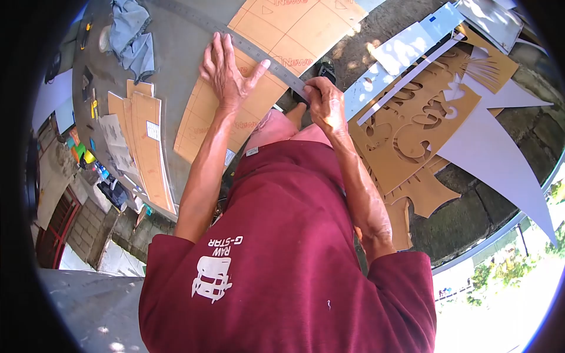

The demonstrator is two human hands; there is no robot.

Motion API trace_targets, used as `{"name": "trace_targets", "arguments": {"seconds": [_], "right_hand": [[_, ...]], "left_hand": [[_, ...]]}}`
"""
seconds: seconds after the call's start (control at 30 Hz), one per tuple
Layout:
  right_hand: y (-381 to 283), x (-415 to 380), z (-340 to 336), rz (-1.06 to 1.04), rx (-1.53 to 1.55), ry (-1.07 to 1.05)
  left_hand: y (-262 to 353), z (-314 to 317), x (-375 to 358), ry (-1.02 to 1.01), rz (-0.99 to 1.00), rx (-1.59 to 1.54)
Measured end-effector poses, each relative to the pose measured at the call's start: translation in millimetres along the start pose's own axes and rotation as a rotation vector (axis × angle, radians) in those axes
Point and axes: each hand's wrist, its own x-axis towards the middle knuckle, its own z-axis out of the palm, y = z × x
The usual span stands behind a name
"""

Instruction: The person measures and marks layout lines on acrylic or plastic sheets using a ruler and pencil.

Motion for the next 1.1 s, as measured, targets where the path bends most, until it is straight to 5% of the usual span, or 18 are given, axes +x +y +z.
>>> {"name": "trace_targets", "arguments": {"seconds": [1.1], "right_hand": [[4.6,8.8,-10.8,-0.148,-0.085,-0.066]], "left_hand": [[3.0,4.6,0.0,-0.004,-0.012,0.079]]}}
